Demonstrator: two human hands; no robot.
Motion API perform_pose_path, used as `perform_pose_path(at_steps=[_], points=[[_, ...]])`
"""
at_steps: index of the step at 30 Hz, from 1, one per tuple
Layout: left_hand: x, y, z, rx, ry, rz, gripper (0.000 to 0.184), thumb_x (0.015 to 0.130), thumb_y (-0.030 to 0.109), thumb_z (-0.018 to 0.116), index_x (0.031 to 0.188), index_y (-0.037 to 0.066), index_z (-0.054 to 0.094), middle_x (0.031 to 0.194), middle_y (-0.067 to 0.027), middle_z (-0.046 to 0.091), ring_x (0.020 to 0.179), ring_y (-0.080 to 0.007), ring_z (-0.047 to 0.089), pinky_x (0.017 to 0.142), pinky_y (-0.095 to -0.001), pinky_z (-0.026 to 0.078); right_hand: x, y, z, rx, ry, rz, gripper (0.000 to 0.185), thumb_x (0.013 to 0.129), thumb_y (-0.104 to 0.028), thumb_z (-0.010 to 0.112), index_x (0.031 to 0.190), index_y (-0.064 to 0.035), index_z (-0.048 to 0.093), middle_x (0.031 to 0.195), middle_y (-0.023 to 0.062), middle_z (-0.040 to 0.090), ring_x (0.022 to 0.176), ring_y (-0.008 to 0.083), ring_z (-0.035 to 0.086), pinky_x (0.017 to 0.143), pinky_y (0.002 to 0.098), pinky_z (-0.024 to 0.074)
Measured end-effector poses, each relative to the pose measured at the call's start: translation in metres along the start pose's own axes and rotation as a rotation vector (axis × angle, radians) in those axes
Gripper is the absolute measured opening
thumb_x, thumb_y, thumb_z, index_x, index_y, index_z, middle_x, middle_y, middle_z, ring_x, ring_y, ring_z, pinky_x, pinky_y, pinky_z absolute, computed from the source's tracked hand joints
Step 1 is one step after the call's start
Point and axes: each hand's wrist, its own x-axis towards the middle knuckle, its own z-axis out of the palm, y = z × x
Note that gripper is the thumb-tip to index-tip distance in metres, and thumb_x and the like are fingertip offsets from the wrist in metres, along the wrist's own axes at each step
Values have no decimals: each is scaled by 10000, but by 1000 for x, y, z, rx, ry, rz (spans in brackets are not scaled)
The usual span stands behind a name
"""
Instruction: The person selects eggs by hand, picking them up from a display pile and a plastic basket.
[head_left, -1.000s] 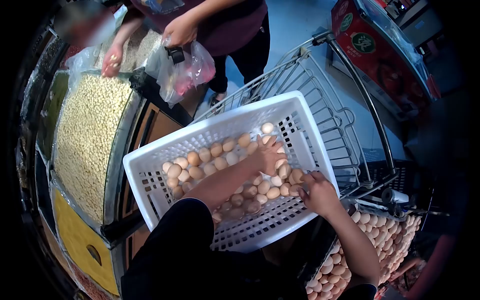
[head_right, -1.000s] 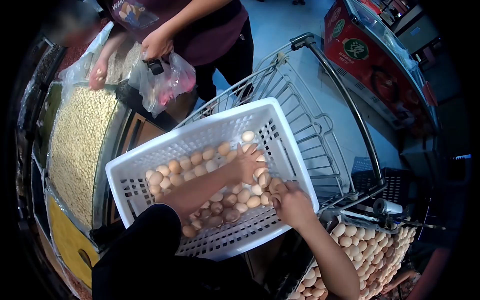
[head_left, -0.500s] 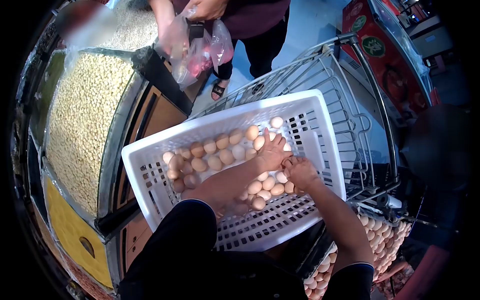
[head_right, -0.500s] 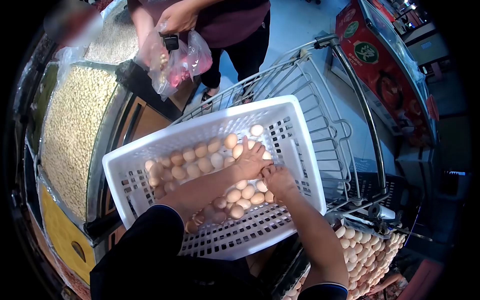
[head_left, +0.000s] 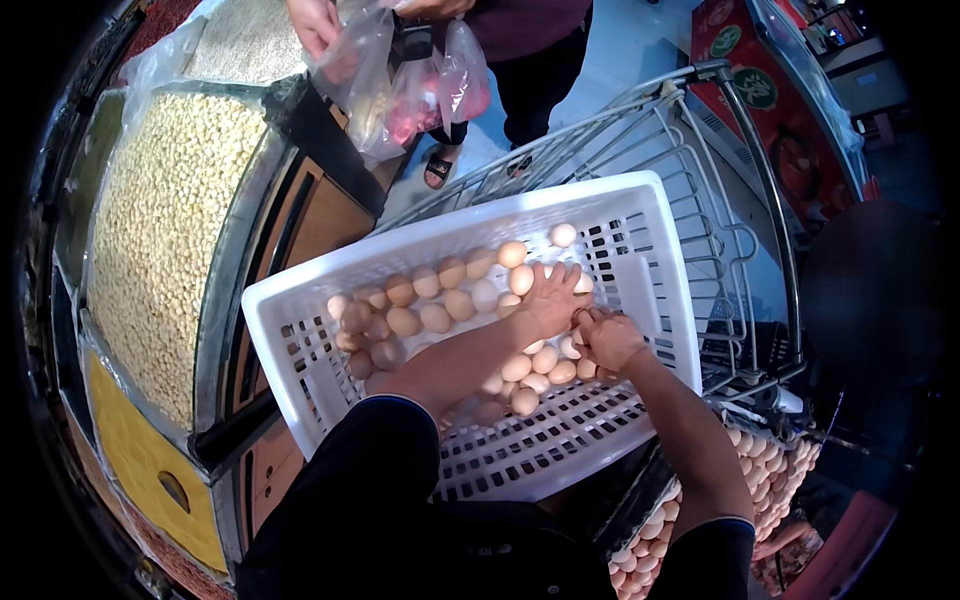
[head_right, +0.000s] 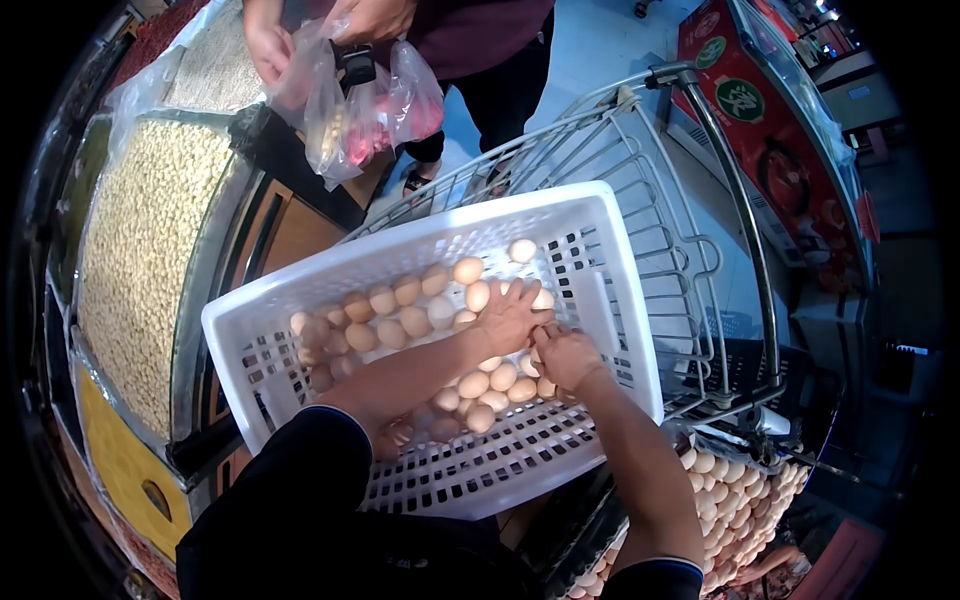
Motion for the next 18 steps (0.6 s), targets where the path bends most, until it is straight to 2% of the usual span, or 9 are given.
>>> perform_pose_path(at_steps=[2, 5, 8, 11, 14, 18], points=[[4, -2, -1, -59, -66, 0, 447, 715, 287, 684, 1151, 303, 590, 1367, -164, 391, 1177, -335, 403, 865, -596, 314, -1, 0, -1, 37, 134, -79, 423, 771, -275, 656, 1116, -76, 512, 1118, 141, 584, 1018, 298, 572, 909, 422, 451], [2, -7, -8, -114, -136, 30, 434, 721, 283, 675, 1147, 293, 586, 1394, -159, 372, 1178, -327, 408, 871, -594, 309, -19, -15, -21, -119, 135, -308, 430, 737, -231, 664, 1108, -40, 557, 1068, 93, 617, 998, 290, 578, 956, 379, 407], [0, -2, 1, -79, -68, -17, 437, 732, 301, 669, 1159, 294, 577, 1403, -152, 359, 1181, -318, 405, 869, -578, 315, -39, -47, -46, -400, -414, -203, 394, 762, -214, 617, 1125, -63, 602, 1086, 71, 622, 1045, 243, 542, 929, 337, 416], [1, 11, -2, -2, -90, -94, 441, 744, 326, 661, 1173, 288, 566, 1421, -146, 333, 1189, -318, 397, 861, -578, 324, -43, -50, -47, -420, -462, -89, 351, 791, -195, 572, 1115, -82, 641, 1064, 42, 639, 1046, 210, 534, 924, 297, 403], [-2, 19, -13, -31, -105, -143, 443, 757, 330, 649, 1188, 288, 558, 1427, -144, 318, 1178, -319, 400, 850, -576, 337, -43, -40, -9, -401, -252, -5, 306, 806, -198, 582, 1082, -94, 664, 1048, 26, 653, 989, 222, 590, 818, 342, 490], [-6, 4, -7, -132, -101, -36, 442, 758, 285, 642, 1192, 291, 555, 1420, -142, 320, 1148, -328, 411, 839, -553, 367, -24, -43, 22, -290, -398, 250, 252, 811, -168, 609, 1035, -88, 691, 1031, 44, 672, 886, 257, 662, 573, 412, 548]])
